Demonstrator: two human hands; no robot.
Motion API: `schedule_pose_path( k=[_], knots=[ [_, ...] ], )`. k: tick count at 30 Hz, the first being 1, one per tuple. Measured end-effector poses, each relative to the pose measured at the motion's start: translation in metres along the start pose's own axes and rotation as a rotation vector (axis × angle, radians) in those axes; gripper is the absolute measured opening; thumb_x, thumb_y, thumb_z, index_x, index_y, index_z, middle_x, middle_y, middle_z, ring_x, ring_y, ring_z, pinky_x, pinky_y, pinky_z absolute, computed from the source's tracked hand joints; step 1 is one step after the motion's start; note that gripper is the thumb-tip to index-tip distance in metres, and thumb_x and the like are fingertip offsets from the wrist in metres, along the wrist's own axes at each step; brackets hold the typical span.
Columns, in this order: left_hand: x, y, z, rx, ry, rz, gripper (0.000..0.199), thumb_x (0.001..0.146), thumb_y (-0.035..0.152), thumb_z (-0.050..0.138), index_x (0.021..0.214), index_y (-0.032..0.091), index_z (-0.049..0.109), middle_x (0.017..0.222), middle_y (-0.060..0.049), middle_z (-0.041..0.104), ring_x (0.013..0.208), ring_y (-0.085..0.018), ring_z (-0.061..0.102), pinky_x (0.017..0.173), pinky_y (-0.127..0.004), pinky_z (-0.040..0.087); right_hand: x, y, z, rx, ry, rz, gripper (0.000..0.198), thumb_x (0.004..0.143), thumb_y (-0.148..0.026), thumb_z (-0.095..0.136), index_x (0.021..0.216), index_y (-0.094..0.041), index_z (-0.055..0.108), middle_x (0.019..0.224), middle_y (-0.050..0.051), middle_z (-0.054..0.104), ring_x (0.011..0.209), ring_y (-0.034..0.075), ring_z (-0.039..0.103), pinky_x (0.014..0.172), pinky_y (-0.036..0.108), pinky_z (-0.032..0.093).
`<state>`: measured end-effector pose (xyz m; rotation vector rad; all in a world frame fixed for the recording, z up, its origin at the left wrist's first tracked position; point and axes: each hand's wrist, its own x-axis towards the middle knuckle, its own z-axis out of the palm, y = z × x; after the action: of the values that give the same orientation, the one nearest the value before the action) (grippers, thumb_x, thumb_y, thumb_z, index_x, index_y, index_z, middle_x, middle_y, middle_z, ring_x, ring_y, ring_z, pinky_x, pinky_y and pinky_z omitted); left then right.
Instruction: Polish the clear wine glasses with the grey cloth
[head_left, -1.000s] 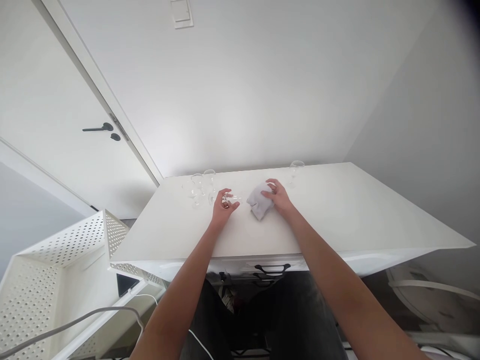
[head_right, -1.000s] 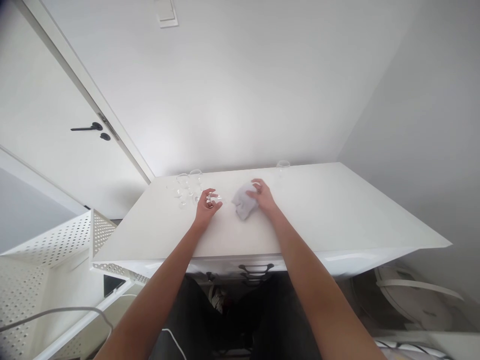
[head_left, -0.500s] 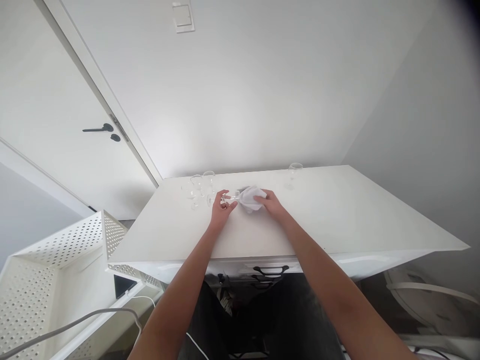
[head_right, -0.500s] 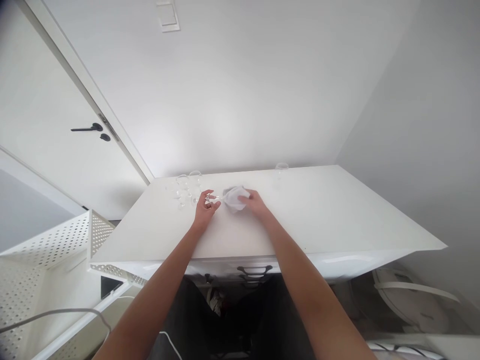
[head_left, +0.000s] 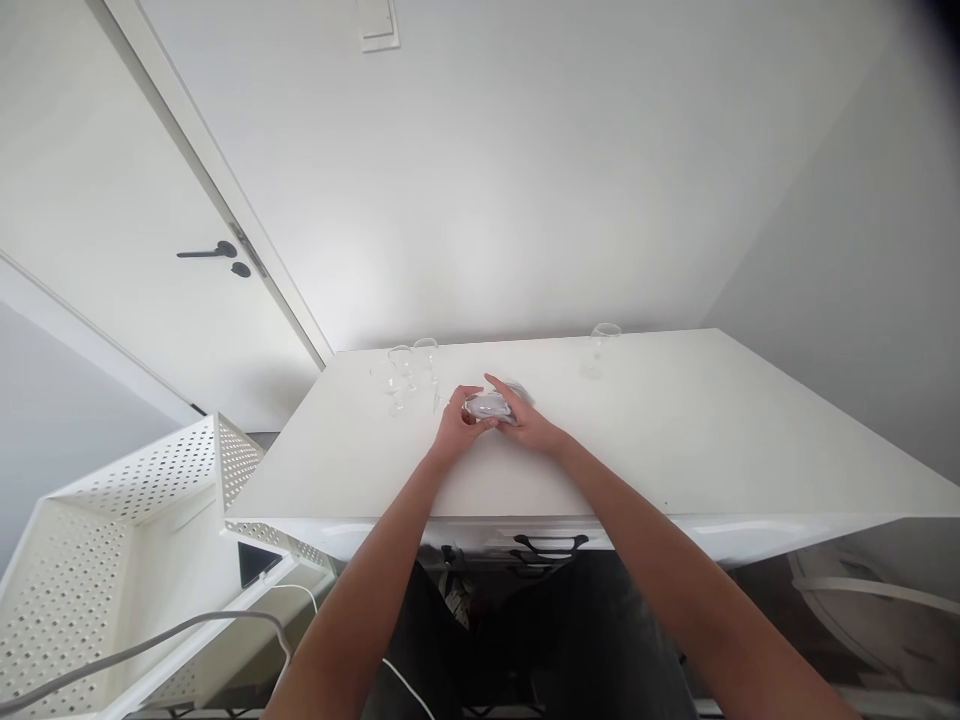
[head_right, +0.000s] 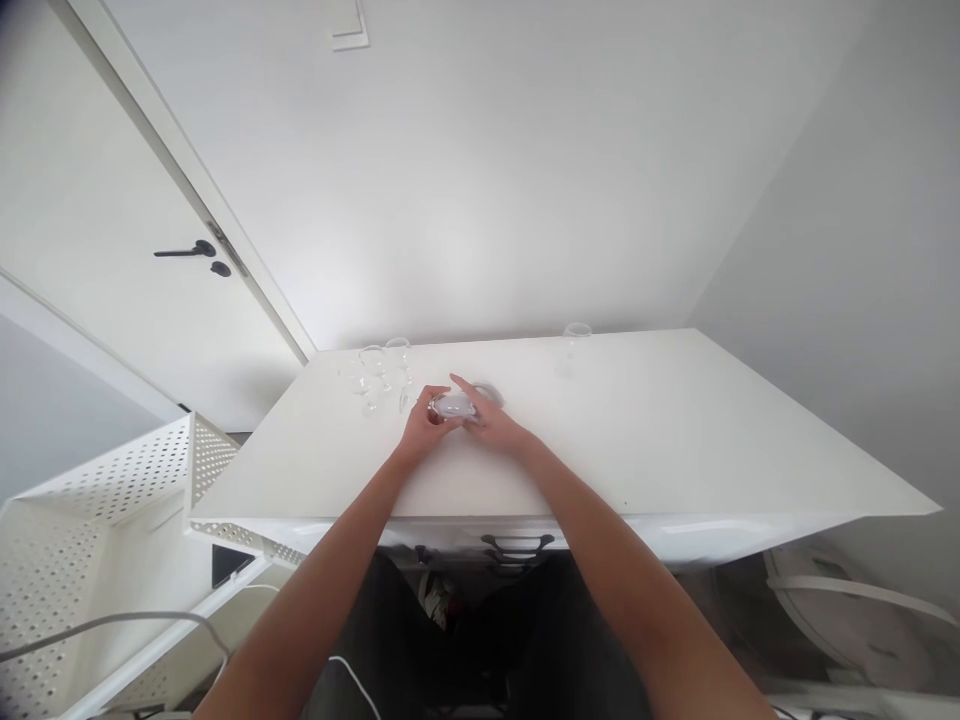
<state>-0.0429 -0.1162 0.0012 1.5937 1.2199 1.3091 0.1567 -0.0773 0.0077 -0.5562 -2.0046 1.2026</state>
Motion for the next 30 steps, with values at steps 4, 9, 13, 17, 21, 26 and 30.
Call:
schedule_pose_path(
  k=[4, 9, 13, 17, 21, 26, 30],
  knots=[
    [0.002, 0.000, 0.000, 0.008, -0.003, -0.030, 0.059, 0.075, 0.048, 0.086, 0.123, 0.028, 0.059, 0.097, -0.002, 0.064, 0.054, -0.006, 0.039, 0.052, -0.022, 0.034, 0.005, 0.003, 0.000, -0.070, 0.093, -0.085, 0.058, 0.088, -0.038, 0.072, 0.143, -0.031, 0.057, 0.136, 0.009, 0.064, 0.123, 0.033, 0.061, 0.105, 0.051, 0.047],
    [0.000, 0.005, 0.000, -0.015, -0.030, -0.037, 0.059, 0.080, 0.049, 0.081, 0.133, 0.031, 0.059, 0.118, -0.006, 0.064, 0.053, -0.004, 0.035, 0.052, -0.023, 0.033, 0.004, 0.001, -0.006, 0.140, 0.167, 0.034, 0.068, 0.081, -0.037, 0.079, 0.143, -0.031, 0.052, 0.124, 0.010, 0.068, 0.111, 0.031, 0.067, 0.096, 0.047, 0.053],
    [-0.002, 0.006, -0.001, -0.018, -0.046, -0.013, 0.058, 0.085, 0.052, 0.076, 0.136, 0.030, 0.058, 0.108, -0.007, 0.065, 0.053, -0.007, 0.037, 0.052, -0.025, 0.033, 0.000, 0.000, -0.011, 0.286, 0.078, 0.044, 0.099, 0.084, -0.035, 0.075, 0.164, -0.031, 0.018, 0.123, 0.008, 0.069, 0.105, 0.026, 0.067, 0.094, 0.041, 0.054],
    [0.000, 0.002, -0.002, 0.026, -0.011, -0.016, 0.054, 0.087, 0.059, 0.071, 0.130, 0.028, 0.061, 0.095, -0.003, 0.062, 0.051, -0.006, 0.032, 0.051, -0.024, 0.029, -0.002, 0.003, -0.006, -0.009, 0.023, 0.000, 0.097, 0.081, -0.022, 0.067, 0.166, -0.032, 0.022, 0.117, 0.005, 0.069, 0.092, 0.023, 0.064, 0.087, 0.040, 0.054],
    [0.003, -0.001, -0.002, 0.034, 0.001, -0.017, 0.046, 0.096, 0.060, 0.057, 0.128, 0.027, 0.056, 0.091, 0.001, 0.058, 0.052, -0.005, 0.038, 0.053, -0.023, 0.035, 0.001, 0.006, -0.002, -0.063, 0.041, -0.027, 0.097, 0.081, -0.019, 0.064, 0.167, -0.032, 0.020, 0.122, 0.007, 0.065, 0.101, 0.025, 0.063, 0.094, 0.043, 0.053],
    [0.001, 0.001, -0.002, -0.030, -0.152, -0.015, 0.056, 0.095, 0.049, 0.062, 0.145, 0.032, 0.041, 0.109, -0.003, 0.061, 0.059, -0.006, 0.051, 0.058, -0.024, 0.046, 0.004, 0.005, -0.010, 0.244, 0.113, -0.003, 0.101, 0.084, -0.029, 0.072, 0.167, -0.031, 0.014, 0.132, 0.009, 0.060, 0.113, 0.024, 0.062, 0.097, 0.039, 0.053],
    [0.000, 0.001, -0.001, 0.039, -0.115, -0.015, 0.053, 0.097, 0.050, 0.060, 0.143, 0.028, 0.045, 0.087, 0.001, 0.058, 0.053, -0.007, 0.041, 0.052, -0.022, 0.037, 0.003, 0.002, -0.013, 0.286, 0.062, 0.022, 0.101, 0.085, -0.036, 0.075, 0.167, -0.029, 0.018, 0.121, 0.007, 0.066, 0.104, 0.023, 0.064, 0.093, 0.038, 0.054]
  ],
)
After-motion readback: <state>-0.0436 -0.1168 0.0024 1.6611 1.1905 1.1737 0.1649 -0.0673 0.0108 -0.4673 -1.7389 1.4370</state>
